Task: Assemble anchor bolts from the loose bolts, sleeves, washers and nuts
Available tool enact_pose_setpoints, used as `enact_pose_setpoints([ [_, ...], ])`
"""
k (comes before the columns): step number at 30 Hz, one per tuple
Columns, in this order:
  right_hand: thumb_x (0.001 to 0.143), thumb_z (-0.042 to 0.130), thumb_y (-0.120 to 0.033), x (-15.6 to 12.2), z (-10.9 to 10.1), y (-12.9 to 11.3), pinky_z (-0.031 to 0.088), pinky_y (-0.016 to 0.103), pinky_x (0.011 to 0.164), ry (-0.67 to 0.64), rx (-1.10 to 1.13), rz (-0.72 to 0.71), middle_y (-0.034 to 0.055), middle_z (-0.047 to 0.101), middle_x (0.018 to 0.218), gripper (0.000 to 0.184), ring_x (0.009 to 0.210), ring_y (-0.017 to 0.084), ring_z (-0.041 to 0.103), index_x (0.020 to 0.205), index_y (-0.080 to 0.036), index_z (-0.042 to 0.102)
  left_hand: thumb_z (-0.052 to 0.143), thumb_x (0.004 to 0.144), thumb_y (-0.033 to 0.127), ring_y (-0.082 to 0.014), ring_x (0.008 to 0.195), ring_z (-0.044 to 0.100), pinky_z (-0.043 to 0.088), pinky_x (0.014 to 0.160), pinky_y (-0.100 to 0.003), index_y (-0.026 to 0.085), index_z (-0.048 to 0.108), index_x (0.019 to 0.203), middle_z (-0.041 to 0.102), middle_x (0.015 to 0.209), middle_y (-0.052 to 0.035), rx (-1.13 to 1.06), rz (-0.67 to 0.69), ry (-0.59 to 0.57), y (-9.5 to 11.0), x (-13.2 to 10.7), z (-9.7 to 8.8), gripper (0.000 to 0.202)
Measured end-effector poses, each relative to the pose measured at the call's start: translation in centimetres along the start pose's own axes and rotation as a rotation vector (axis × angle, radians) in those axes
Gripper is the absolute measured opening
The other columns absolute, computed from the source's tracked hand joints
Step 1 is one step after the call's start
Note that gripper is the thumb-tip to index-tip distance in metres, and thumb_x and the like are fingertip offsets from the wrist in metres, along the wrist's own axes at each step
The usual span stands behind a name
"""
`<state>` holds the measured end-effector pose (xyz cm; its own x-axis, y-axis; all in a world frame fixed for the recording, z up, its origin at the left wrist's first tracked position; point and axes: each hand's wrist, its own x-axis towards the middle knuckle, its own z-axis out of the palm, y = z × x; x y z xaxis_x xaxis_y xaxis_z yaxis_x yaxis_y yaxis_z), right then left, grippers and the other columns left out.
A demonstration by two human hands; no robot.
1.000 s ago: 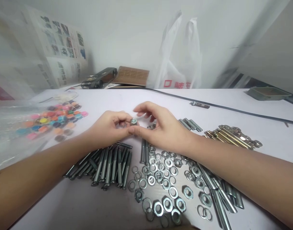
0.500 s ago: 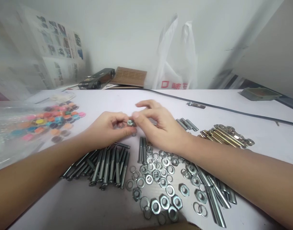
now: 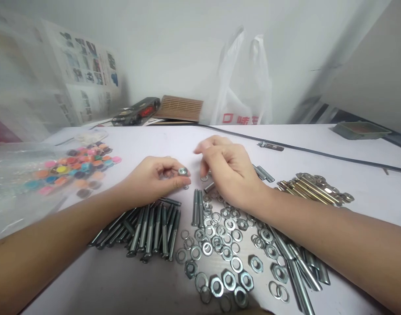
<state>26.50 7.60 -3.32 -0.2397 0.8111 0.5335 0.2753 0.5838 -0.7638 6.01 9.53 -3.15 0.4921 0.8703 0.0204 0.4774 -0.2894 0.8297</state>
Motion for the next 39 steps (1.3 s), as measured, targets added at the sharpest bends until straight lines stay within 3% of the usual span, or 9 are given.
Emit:
enact_pose_setpoints([
  [5, 0.104, 0.043, -0.042, -0.06, 0.14, -0.15, 0.034, 0.042, 0.110, -0.154, -0.145, -0.042, 0.0084, 0.060, 0.124, 0.035, 0.126, 0.020, 0.049, 0.111, -0.021, 0.070, 0.069, 0.077, 0.054, -0.0028, 0.061, 0.041, 0.034, 0.062, -0.020, 0.015, 0.068, 0.081, 0.051, 0.064, 0.0043, 0.018, 0.025, -0.004, 0.01, -0.04, -0.11, 0.039],
  [8, 0.103, 0.042, -0.046, -0.03, 0.17, 0.06, 0.034, 0.044, 0.109, -0.196, -0.145, 0.001, 0.0071, 0.056, 0.131, 0.040, 0.129, 0.022, 0.046, 0.098, -0.024, 0.075, 0.067, 0.079, 0.051, -0.0025, 0.060, 0.039, 0.033, 0.061, -0.020, 0.014, 0.063, 0.070, 0.049, 0.061, 0.0046, 0.019, 0.034, -0.029, 0.12, -0.05, -0.15, 0.038],
  [12, 0.103, 0.043, -0.043, 0.20, 0.06, -0.05, 0.043, 0.040, 0.094, -0.028, -0.051, 0.039, 0.0059, 0.064, 0.084, 0.049, 0.098, 0.020, 0.060, 0.066, -0.020, 0.067, 0.068, 0.077, 0.056, -0.0036, 0.064, 0.044, 0.036, 0.064, -0.020, 0.016, 0.071, 0.088, 0.059, 0.071, 0.0022, 0.040, 0.043, -0.022, -0.06, 0.04, -0.15, 0.041],
  [14, 0.103, 0.044, -0.040, 0.23, 0.08, -0.28, 0.044, 0.039, 0.091, -0.046, -0.095, 0.029, 0.0049, 0.065, 0.082, 0.041, 0.093, 0.019, 0.061, 0.075, -0.020, 0.067, 0.069, 0.076, 0.056, -0.0044, 0.067, 0.046, 0.037, 0.067, -0.021, 0.017, 0.073, 0.090, 0.061, 0.075, 0.0014, 0.075, 0.041, 0.000, -0.22, 0.11, -0.18, 0.041],
  [18, 0.095, 0.055, -0.029, -0.04, 0.27, -0.25, 0.044, 0.043, 0.100, -0.168, -0.276, -0.085, 0.0099, 0.060, 0.122, 0.026, 0.116, 0.023, 0.055, 0.114, -0.021, 0.070, 0.072, 0.075, 0.052, -0.0041, 0.068, 0.045, 0.035, 0.067, -0.021, 0.017, 0.071, 0.082, 0.058, 0.072, 0.0029, 0.111, 0.057, 0.024, -0.23, 0.18, -0.21, 0.035],
  [23, 0.089, 0.063, -0.031, -0.29, 0.23, 0.12, 0.044, 0.045, 0.101, -0.176, -0.418, -0.120, 0.0102, 0.053, 0.128, 0.016, 0.117, 0.023, 0.050, 0.097, -0.024, 0.075, 0.070, 0.076, 0.048, -0.0038, 0.067, 0.044, 0.033, 0.065, -0.020, 0.015, 0.067, 0.074, 0.055, 0.070, 0.0028, 0.113, 0.027, 0.033, 0.14, 0.08, -0.17, 0.033],
  [30, 0.094, 0.057, -0.039, -0.37, 0.21, -0.18, 0.040, 0.045, 0.107, -0.194, -0.387, -0.134, 0.0159, 0.052, 0.129, 0.043, 0.125, 0.024, 0.047, 0.129, -0.014, 0.062, 0.064, 0.080, 0.051, -0.0036, 0.066, 0.042, 0.034, 0.064, -0.020, 0.016, 0.069, 0.080, 0.054, 0.069, 0.0026, 0.107, 0.028, 0.012, -0.02, 0.04, -0.15, 0.035],
  [36, 0.094, 0.057, -0.034, -0.18, -0.09, -0.30, 0.041, 0.044, 0.102, -0.147, -0.297, -0.102, 0.0112, 0.058, 0.117, 0.028, 0.118, 0.024, 0.052, 0.074, -0.019, 0.068, 0.069, 0.077, 0.050, -0.0037, 0.065, 0.041, 0.033, 0.063, -0.021, 0.015, 0.066, 0.076, 0.052, 0.066, 0.0032, 0.098, 0.028, 0.003, -0.01, 0.06, -0.31, 0.035],
  [39, 0.093, 0.058, -0.032, -0.15, 0.05, -0.37, 0.043, 0.043, 0.098, -0.102, -0.279, -0.101, 0.0105, 0.060, 0.107, 0.017, 0.110, 0.022, 0.056, 0.088, -0.018, 0.066, 0.070, 0.076, 0.051, -0.0038, 0.063, 0.040, 0.032, 0.061, -0.020, 0.015, 0.068, 0.080, 0.051, 0.065, 0.0034, 0.074, 0.010, 0.001, -0.01, 0.09, -0.30, 0.036],
])
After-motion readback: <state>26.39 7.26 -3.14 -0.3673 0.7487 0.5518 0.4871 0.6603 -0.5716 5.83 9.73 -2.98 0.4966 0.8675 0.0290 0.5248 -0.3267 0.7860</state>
